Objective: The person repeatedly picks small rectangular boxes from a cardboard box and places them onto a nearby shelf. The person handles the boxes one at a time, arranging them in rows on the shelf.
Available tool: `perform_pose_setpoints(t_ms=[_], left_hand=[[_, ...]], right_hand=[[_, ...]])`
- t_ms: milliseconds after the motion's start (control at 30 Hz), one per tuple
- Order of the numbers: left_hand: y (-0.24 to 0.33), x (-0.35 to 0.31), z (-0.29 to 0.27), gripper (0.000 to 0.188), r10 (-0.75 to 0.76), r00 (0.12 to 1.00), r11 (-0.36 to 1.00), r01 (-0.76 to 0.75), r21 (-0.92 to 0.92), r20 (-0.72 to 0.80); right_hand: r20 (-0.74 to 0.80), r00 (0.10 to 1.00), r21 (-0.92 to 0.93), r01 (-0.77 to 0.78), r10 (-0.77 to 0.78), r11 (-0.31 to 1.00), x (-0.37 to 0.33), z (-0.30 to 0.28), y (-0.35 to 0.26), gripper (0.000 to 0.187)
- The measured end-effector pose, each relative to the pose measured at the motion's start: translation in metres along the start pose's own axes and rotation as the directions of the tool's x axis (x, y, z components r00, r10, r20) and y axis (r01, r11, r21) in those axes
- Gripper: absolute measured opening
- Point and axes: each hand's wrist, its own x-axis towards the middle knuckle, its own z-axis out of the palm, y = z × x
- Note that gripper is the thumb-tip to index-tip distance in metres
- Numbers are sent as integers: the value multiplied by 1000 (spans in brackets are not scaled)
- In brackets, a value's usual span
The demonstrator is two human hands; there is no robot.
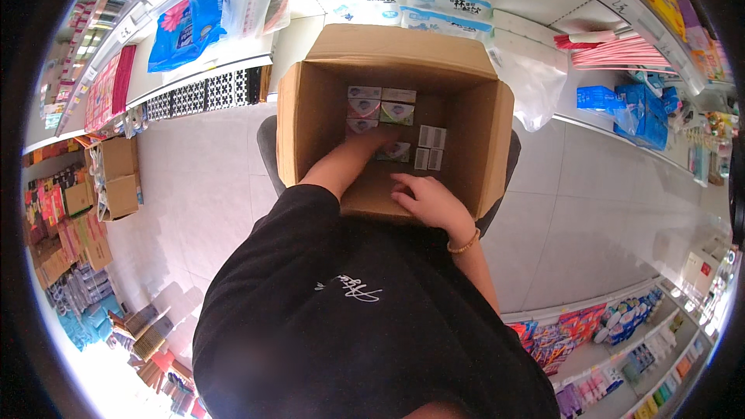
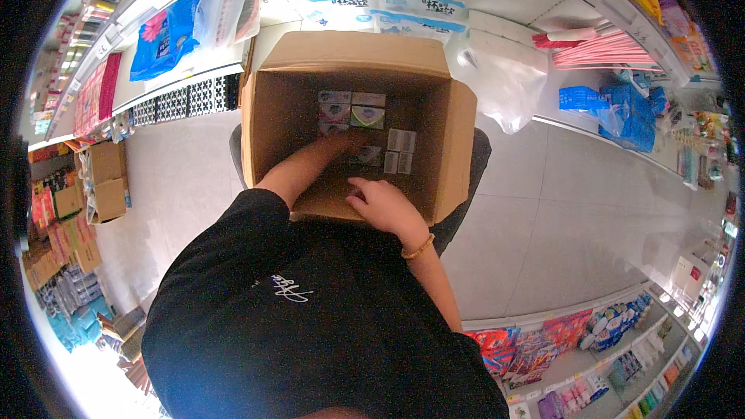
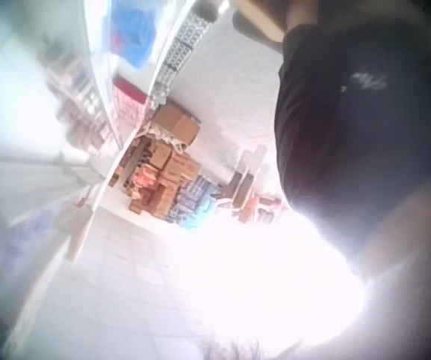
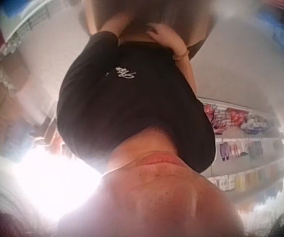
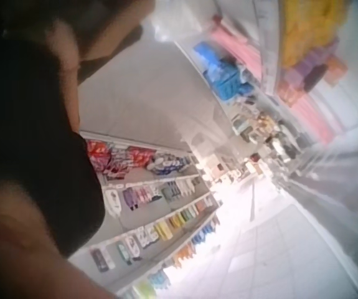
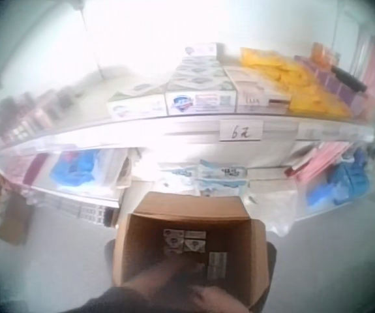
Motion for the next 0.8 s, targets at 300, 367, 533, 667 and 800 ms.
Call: perform_pose_setpoints(t_ms=[300,367,533,667,800], left_hand=[[5,5,39,45,-113,986,994,113,-4,-121],[3,10,44,44,-122,983,992,124,9,-138],[-6,24,57,42,-129,952,989,145,38,-276],[0,19,63,33,-39,857,999,42,-7,-514],[45,-18,-29,22,117,967,925,-24,380,-226]], right_hand=[[22,998,0,-55,55,998,-1,-5,-6,45],[15,999,2,-44,44,999,0,-5,-5,45],[-43,999,5,1,-1,1000,-1,1,-1,43],[-64,986,-24,-156,154,988,-5,-6,-10,42],[-239,950,-95,-228,200,969,-1,-4,-5,44]])
